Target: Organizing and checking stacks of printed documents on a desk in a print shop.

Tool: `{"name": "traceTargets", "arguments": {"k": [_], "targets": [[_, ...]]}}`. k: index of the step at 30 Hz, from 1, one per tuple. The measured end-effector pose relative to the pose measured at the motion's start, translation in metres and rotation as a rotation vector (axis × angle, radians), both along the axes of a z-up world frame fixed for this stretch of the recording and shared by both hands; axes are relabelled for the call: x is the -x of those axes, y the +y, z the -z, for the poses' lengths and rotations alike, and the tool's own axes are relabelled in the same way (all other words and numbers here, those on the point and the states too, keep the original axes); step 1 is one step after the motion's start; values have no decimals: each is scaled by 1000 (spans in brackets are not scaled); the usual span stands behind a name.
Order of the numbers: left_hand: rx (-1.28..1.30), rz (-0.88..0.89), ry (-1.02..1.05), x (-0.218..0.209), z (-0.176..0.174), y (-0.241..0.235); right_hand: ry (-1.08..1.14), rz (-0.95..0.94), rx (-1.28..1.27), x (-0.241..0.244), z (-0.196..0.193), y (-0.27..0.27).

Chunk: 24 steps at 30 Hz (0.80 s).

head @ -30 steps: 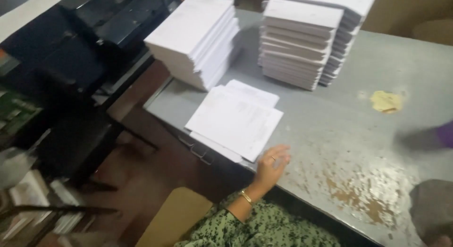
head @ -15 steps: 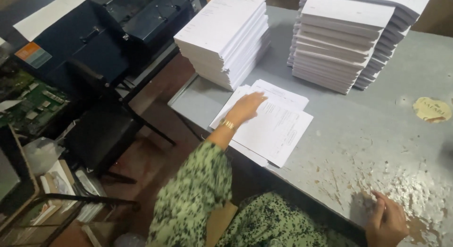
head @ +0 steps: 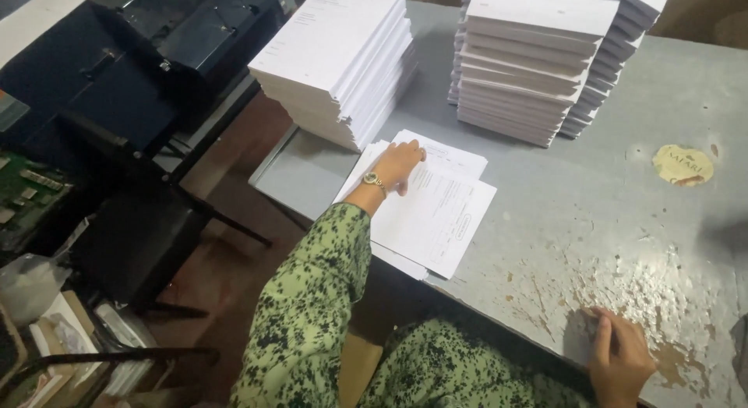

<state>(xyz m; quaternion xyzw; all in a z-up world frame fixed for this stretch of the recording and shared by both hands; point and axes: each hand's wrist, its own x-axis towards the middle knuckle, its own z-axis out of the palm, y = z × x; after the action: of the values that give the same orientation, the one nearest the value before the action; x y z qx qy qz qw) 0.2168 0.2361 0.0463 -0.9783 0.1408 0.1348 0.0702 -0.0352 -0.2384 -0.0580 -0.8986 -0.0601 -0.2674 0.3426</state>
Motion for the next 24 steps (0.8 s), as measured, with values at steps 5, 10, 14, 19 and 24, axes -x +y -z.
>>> {"name": "traceTargets", "arguments": {"k": [5,10,14,19,24], "targets": [[-156,81,30,-15,0,-7,-32,-15,-7,0,-22,9],[-259,111,-24,-23,8,-2,-54,-33,-41,-2,-21,8],[106,74,5,-2,-11,14,-10,-42,-58,0,-20,7],[68,141,-61,38,-28,27,1,-28,-70,2,-16,3],[33,490,-256,146,-101,-14,-41,-70,-218,20,-9,6]]}}
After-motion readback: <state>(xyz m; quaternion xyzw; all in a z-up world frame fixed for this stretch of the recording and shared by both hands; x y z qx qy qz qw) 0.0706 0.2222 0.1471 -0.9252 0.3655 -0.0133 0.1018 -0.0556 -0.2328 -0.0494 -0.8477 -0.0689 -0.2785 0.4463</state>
